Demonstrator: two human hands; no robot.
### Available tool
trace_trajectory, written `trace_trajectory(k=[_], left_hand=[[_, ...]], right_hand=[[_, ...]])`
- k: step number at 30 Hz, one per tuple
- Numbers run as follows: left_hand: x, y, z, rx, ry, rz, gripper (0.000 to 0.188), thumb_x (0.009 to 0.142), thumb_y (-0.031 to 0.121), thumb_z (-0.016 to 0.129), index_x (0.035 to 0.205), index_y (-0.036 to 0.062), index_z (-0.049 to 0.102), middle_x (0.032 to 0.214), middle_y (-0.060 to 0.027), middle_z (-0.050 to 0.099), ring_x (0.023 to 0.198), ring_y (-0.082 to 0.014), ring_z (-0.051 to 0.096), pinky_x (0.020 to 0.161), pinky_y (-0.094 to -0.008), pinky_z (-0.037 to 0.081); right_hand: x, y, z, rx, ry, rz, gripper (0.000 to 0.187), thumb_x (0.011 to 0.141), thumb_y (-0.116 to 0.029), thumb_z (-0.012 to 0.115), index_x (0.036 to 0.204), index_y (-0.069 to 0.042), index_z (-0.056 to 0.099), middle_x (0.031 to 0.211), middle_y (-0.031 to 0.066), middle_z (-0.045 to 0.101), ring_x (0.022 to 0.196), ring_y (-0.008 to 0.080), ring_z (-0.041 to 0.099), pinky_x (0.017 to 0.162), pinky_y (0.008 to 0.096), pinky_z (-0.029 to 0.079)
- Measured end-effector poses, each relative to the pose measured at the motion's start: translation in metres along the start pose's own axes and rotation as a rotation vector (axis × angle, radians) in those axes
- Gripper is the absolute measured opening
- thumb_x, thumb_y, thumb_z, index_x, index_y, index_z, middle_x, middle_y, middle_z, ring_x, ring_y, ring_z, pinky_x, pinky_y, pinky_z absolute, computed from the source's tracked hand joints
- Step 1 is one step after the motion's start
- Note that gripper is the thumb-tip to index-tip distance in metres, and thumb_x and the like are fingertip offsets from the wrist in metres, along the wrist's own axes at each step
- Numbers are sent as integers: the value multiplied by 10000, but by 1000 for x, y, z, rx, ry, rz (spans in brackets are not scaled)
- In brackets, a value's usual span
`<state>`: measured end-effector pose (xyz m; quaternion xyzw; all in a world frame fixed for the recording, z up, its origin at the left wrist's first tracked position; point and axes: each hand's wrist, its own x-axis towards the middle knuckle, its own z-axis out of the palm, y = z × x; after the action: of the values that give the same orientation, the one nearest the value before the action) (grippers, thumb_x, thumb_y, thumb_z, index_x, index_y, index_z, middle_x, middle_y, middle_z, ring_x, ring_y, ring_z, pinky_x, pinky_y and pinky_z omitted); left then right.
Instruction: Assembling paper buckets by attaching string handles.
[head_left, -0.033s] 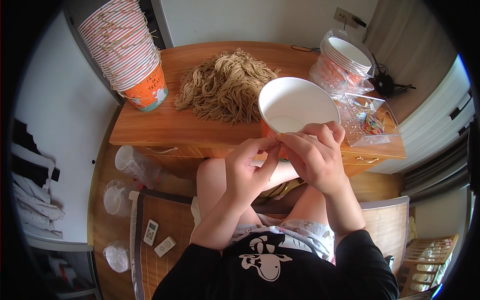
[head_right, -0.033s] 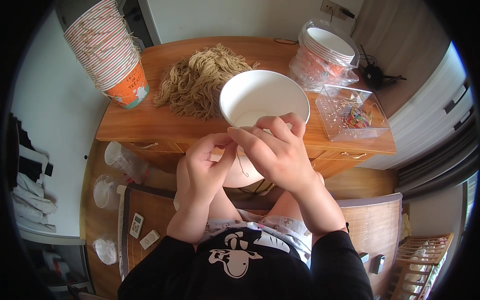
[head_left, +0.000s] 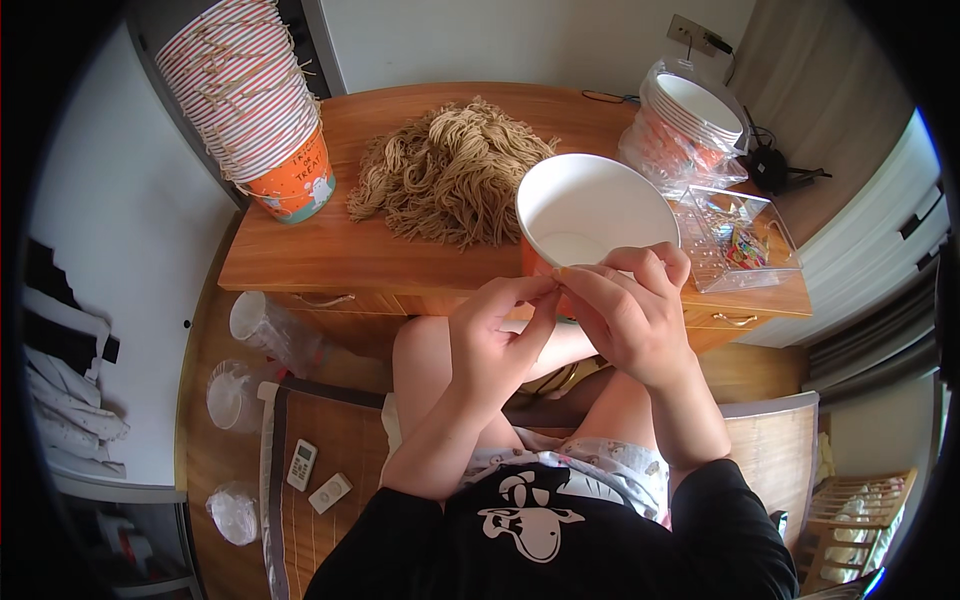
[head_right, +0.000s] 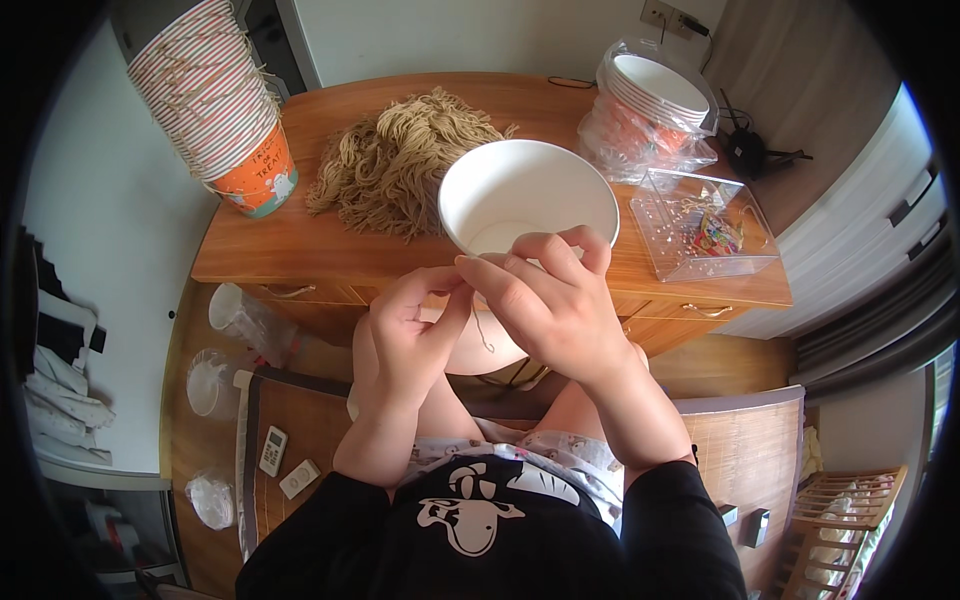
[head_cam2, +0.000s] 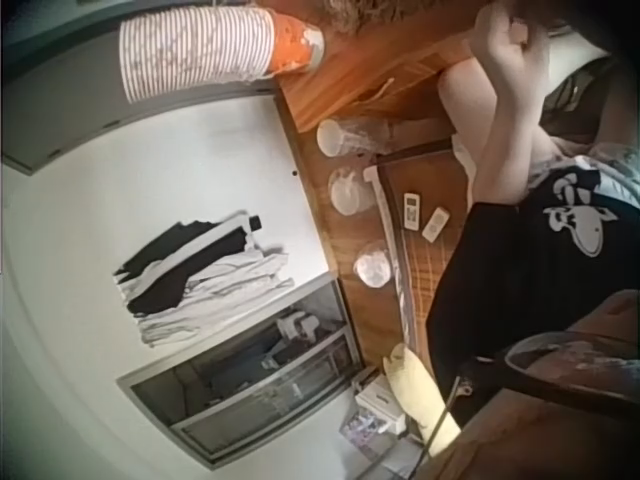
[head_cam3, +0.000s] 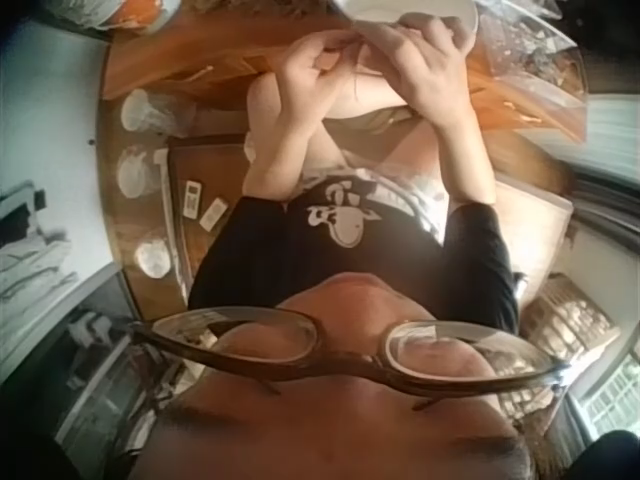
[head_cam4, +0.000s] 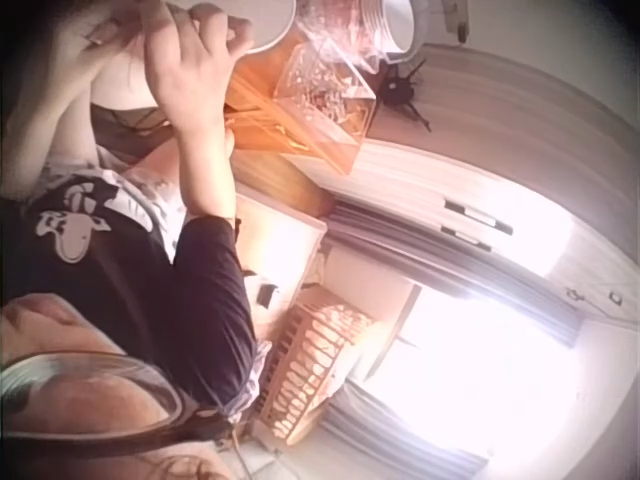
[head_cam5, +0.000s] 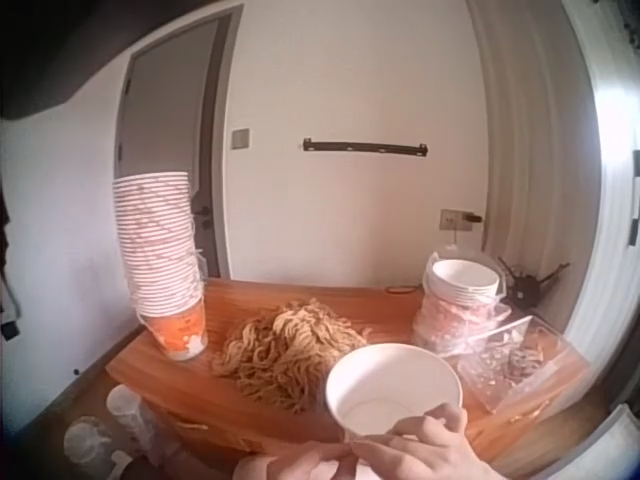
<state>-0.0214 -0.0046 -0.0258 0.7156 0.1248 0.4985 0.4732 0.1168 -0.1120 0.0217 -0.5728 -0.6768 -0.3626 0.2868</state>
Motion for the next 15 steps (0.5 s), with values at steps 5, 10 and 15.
trace_trajectory(k=[5, 10, 15], left_hand=[[-1, 7, 0, 112, 70, 9, 209, 788, -48, 802, 982, 25, 768, 887, -85, 762, 788, -194, 713, 683, -311, 558], [1, -3, 1, 213, 137, 137, 259, 751, -60, 815, 983, 51, 785, 838, -62, 753, 765, -225, 706, 691, -322, 548], [5, -4, 0, 272, 128, 252, 242, 743, -55, 812, 959, 49, 775, 830, -60, 745, 765, -230, 700, 700, -329, 542]], right_hand=[[-2, -2, 2, -22, 29, -25, 423, 813, -201, 758, 1218, -166, 640, 1010, -99, 709, 925, 127, 589, 875, 356, 352], [-3, -4, 4, -54, 49, -13, 400, 818, -175, 758, 1196, -152, 628, 979, -97, 712, 919, 122, 592, 890, 361, 349], [-4, -3, 9, -25, 112, 1, 438, 787, -161, 795, 1191, -154, 627, 960, -94, 712, 884, 117, 599, 889, 361, 344]])
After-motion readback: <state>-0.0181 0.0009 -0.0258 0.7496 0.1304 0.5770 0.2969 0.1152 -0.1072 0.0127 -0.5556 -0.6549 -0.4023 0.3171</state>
